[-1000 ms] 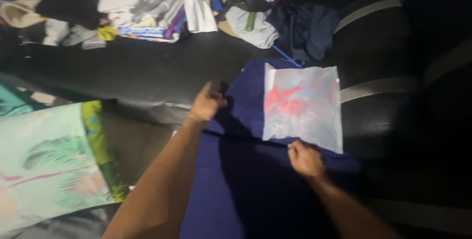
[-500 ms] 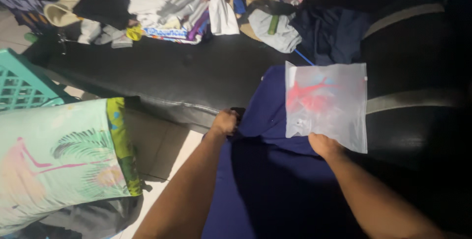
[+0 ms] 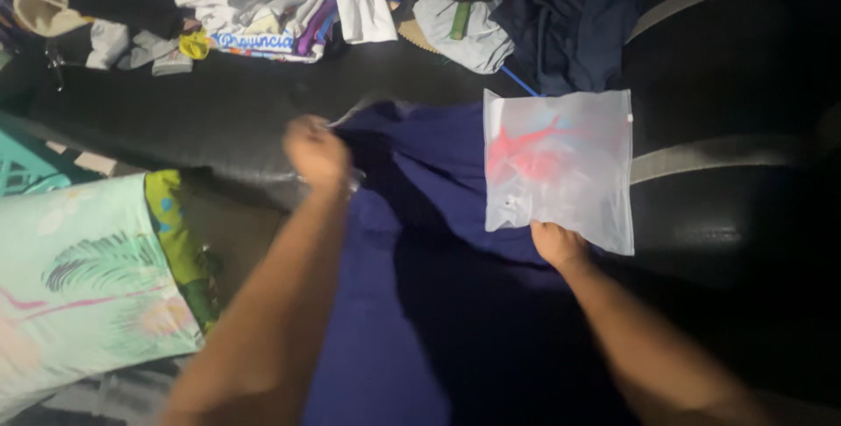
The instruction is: The person zips a plastic pouch containing items, places it on a surface, and then arranges a large round pillow and a long pillow. The person then picks up a backpack, handles a small green chair, and folds the long pillow before placing it on a couch.
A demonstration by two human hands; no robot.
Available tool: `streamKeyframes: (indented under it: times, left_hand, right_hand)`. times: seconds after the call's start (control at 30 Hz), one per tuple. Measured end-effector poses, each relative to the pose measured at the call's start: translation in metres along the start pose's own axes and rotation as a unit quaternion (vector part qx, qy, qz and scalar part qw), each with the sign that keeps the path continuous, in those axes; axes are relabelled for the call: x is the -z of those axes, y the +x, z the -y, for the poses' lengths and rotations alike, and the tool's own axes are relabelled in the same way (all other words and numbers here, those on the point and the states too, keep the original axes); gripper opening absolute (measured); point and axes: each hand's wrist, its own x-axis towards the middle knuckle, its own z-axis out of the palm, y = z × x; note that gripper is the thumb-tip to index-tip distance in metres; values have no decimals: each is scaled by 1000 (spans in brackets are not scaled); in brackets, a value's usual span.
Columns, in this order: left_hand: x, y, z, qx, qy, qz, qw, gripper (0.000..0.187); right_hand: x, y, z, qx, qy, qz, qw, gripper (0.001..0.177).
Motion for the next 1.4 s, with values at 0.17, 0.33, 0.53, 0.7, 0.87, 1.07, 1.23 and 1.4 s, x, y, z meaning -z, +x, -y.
streamKeyframes:
  times: [0.17, 0.33, 0.53, 0.7, 0.87, 1.07, 1.23, 1.4]
  left_hand:
    - [103, -20, -98, -249, -4, 176, 952, 38]
    - [163, -158, -142, 40, 293, 710, 639, 128]
    - [149, -172, -129, 24, 337, 712, 616, 140]
    - [146, -177, -122, 16, 349, 715, 605, 143]
    - [145, -173, -119, 41, 334, 708, 620, 144]
    - [143, -175, -117, 51, 331, 713, 616, 144]
    - [144, -170, -121, 56, 337, 710, 616, 142]
    - [140, -178, -119, 60, 343, 710, 613, 142]
  right_hand:
    - [20, -1, 1, 250, -97, -441, 857, 45]
    - [66, -45, 24, 92, 97, -173, 976, 48]
    - [100, -160, 76, 66, 487, -183, 852, 84]
    - [106, -84, 80, -115, 882, -109, 444, 66]
    - [155, 24, 65, -55, 815, -208, 539, 52]
    - [230, 70, 50, 117, 815, -231, 518, 56]
    - [218, 65, 38, 40, 774, -243, 583, 58]
    - [238, 92, 13, -31, 648, -293, 703, 61]
